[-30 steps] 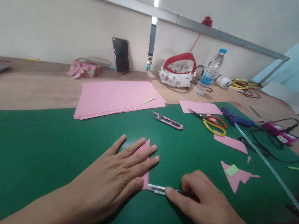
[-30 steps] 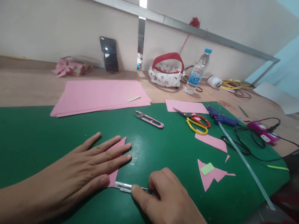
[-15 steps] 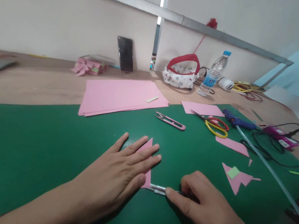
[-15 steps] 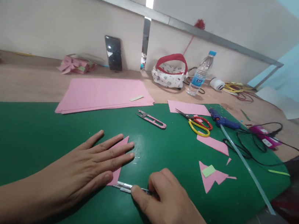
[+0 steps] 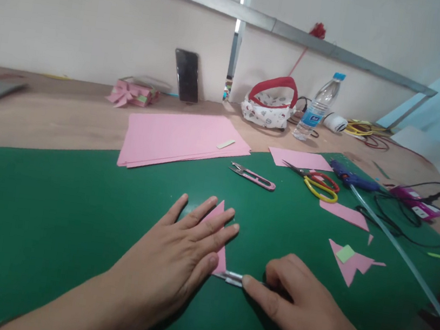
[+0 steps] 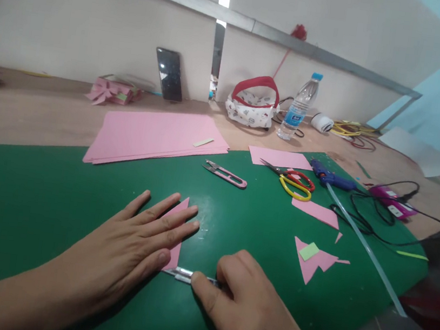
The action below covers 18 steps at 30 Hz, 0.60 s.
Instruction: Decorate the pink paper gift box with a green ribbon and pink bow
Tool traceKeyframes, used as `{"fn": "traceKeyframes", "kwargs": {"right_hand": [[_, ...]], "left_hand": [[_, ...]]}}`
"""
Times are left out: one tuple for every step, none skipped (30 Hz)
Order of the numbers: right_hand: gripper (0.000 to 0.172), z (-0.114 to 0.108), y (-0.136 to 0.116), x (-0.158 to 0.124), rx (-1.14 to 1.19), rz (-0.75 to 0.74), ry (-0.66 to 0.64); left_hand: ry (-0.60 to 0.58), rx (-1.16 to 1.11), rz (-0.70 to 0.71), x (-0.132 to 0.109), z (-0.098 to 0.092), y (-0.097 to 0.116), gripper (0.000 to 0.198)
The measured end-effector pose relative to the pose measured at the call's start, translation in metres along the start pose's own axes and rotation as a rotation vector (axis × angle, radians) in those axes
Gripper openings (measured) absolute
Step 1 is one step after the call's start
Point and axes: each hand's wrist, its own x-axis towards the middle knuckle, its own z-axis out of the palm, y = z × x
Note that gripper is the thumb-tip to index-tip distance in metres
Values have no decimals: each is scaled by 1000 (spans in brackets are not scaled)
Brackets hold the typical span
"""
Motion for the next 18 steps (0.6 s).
{"fn": "traceKeyframes", "kwargs": {"right_hand": [[26, -2, 2, 1, -3, 2, 9], [25, -4, 5, 2, -13, -4, 12], [25, -6, 7, 3, -33, -18, 13], [25, -9, 10, 5, -56, -40, 17], [26, -11, 12, 7, -78, -66, 21], [27, -13, 14, 8, -96, -91, 27], [28, -14, 15, 9, -105, -111, 34], [28, -14, 16, 9, -105, -116, 41], [27, -14, 16, 10, -96, -108, 52], [25, -14, 16, 10, -83, -90, 59], [25, -13, 16, 10, -71, -68, 66], [24, -13, 16, 10, -59, -41, 69], [25, -12, 16, 10, -48, -18, 73], [25, -12, 16, 10, -41, -5, 69], [26, -12, 16, 9, -36, -1, 61], [25, -12, 16, 8, -34, -5, 54], [25, -13, 16, 7, -35, -17, 50], [25, -14, 16, 6, -37, -36, 48]], "left_hand": [[23, 8, -54, 0, 2, 4, 48], [57, 7, -113, 1, 4, 9, 49], [93, -9, -169, 2, 4, 13, 50], [141, -41, -201, 3, 3, 15, 50], [178, -80, -204, 4, 1, 16, 47], [195, -114, -176, 5, -2, 16, 43], [193, -129, -119, 5, -7, 13, 38], [162, -123, -44, 4, -11, 9, 33], [118, -91, 35, 2, -16, 4, 30], [68, -46, 101, 0, -20, -2, 29], [32, -6, 146, -2, -22, -7, 29], [10, 27, 171, -4, -23, -12, 31], [-8, 44, 185, -6, -23, -16, 35], [-17, 50, 188, -8, -22, -18, 39], [-26, 51, 186, -9, -20, -20, 42], [-39, 52, 187, -10, -18, -21, 44], [-55, 54, 185, -10, -17, -21, 45], [-68, 59, 183, -10, -16, -21, 46]]}}
